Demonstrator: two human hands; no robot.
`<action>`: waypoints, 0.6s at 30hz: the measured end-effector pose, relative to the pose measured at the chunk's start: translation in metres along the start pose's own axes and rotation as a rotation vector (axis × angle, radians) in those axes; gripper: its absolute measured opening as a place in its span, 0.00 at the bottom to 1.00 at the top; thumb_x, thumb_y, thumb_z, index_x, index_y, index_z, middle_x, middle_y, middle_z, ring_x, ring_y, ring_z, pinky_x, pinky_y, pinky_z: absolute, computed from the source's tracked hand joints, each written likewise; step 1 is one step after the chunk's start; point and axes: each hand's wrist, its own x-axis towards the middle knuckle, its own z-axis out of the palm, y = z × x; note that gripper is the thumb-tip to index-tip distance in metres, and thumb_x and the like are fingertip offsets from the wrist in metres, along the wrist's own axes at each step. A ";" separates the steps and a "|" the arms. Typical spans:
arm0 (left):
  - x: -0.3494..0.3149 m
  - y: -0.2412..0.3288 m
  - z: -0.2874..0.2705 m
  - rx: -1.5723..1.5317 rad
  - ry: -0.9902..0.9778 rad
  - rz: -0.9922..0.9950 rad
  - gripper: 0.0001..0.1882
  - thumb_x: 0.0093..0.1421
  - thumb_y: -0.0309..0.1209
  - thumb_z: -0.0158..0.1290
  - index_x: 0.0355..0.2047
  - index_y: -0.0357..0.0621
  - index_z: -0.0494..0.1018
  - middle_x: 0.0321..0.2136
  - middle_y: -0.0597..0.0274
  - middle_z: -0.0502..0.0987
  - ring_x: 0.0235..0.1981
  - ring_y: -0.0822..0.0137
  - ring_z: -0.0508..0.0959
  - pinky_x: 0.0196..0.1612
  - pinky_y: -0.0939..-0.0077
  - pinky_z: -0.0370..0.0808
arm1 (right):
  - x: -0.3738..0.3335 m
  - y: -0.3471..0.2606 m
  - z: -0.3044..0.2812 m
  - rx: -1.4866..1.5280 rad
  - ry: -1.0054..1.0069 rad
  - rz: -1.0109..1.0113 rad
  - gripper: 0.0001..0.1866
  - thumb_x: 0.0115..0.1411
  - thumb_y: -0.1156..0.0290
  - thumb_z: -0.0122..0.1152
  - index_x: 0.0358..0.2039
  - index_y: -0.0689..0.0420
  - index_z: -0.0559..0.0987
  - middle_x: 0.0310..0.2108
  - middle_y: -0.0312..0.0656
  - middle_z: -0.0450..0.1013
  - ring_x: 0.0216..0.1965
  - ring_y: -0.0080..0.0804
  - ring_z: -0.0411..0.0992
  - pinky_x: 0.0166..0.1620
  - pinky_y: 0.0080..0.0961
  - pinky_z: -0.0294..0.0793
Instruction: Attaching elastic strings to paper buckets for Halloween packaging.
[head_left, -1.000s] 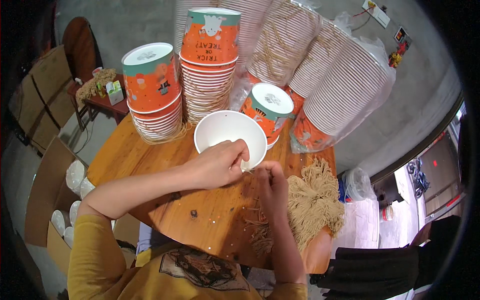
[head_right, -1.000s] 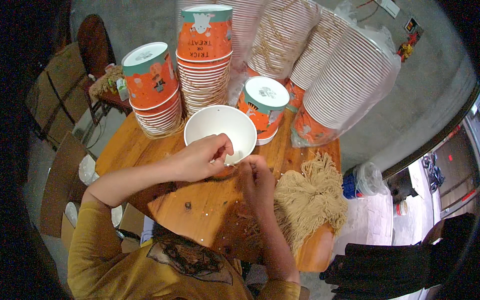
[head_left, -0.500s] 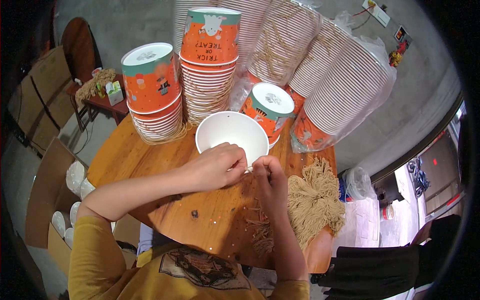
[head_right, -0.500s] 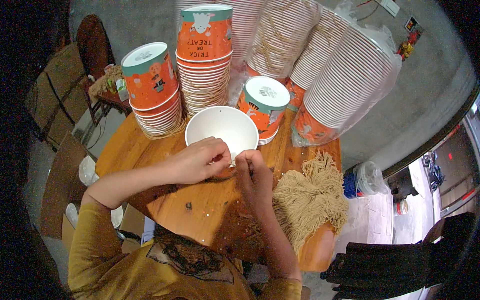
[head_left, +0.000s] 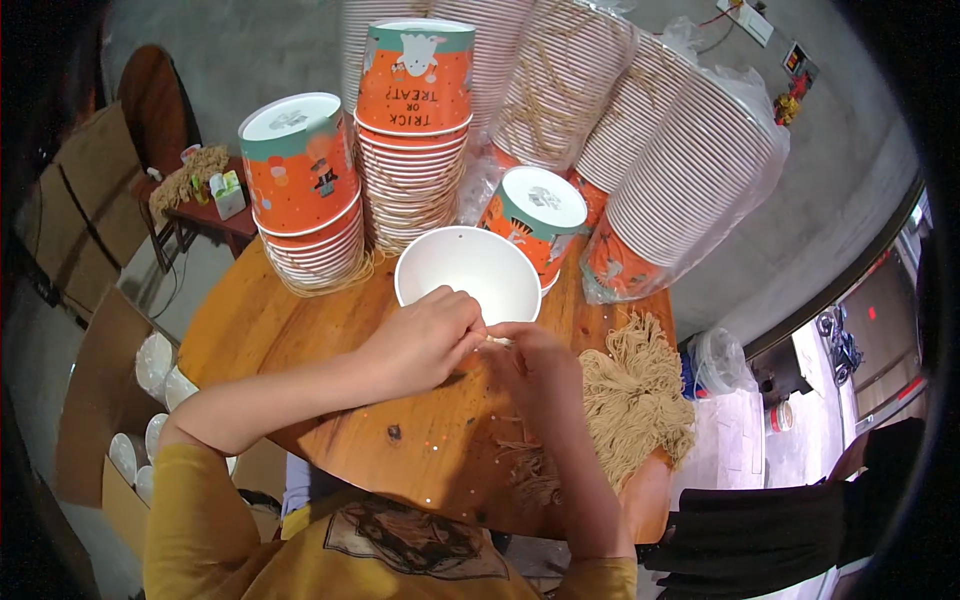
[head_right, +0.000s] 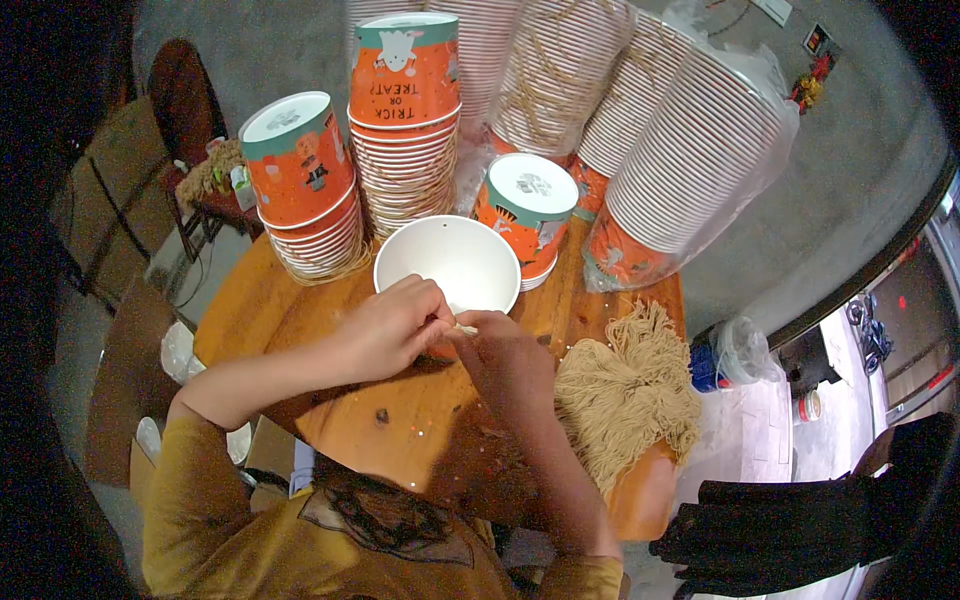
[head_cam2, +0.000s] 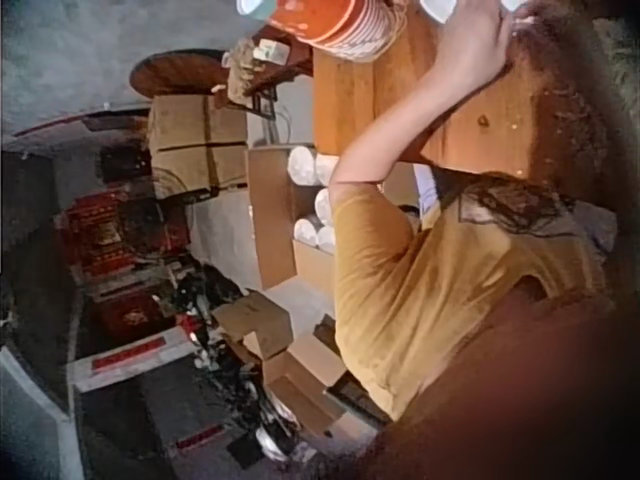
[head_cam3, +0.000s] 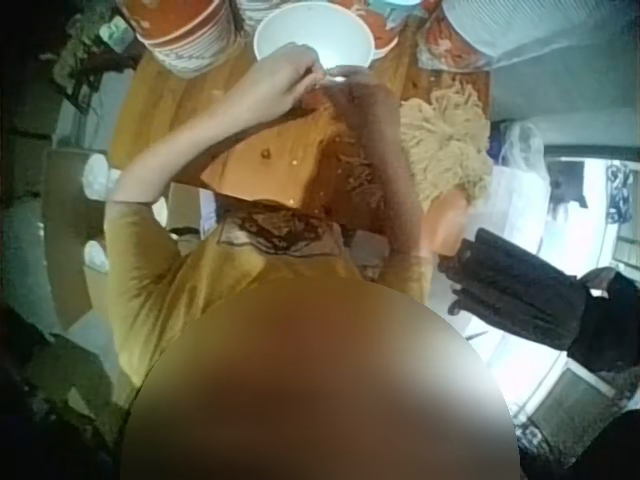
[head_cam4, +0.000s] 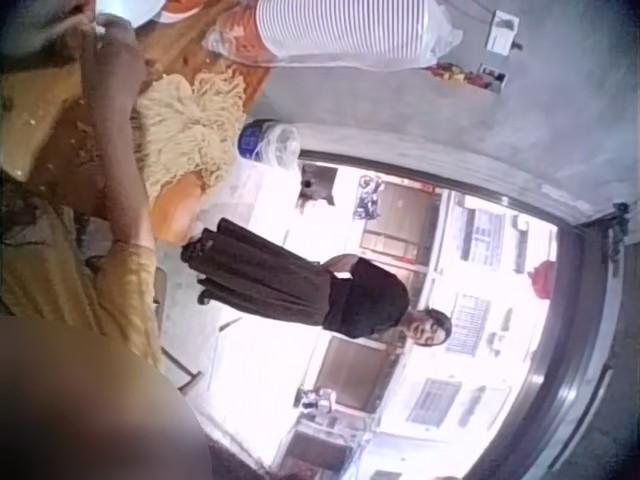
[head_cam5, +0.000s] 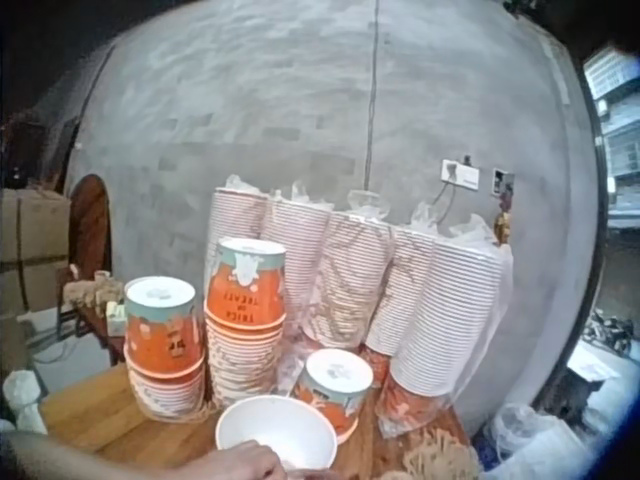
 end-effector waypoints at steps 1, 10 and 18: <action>0.000 0.000 0.000 0.020 0.015 0.028 0.06 0.58 0.26 0.50 0.28 0.39 0.65 0.27 0.52 0.70 0.34 0.52 0.70 0.38 0.61 0.69 | 0.001 -0.002 0.000 -0.075 -0.015 0.022 0.10 0.59 0.61 0.60 0.33 0.54 0.77 0.29 0.43 0.76 0.29 0.44 0.76 0.32 0.39 0.74; -0.003 0.005 -0.003 0.140 0.075 0.213 0.04 0.56 0.23 0.49 0.30 0.39 0.64 0.25 0.52 0.67 0.32 0.52 0.69 0.36 0.60 0.68 | -0.008 0.001 0.017 0.030 0.194 -0.116 0.06 0.54 0.69 0.64 0.29 0.56 0.75 0.20 0.41 0.71 0.19 0.34 0.70 0.24 0.30 0.68; -0.013 -0.009 -0.007 0.016 0.049 0.084 0.05 0.55 0.25 0.50 0.33 0.42 0.66 0.28 0.58 0.69 0.36 0.56 0.70 0.47 0.62 0.64 | 0.002 0.008 -0.008 0.107 -0.034 0.000 0.07 0.55 0.71 0.62 0.33 0.54 0.75 0.31 0.47 0.73 0.32 0.48 0.74 0.36 0.36 0.74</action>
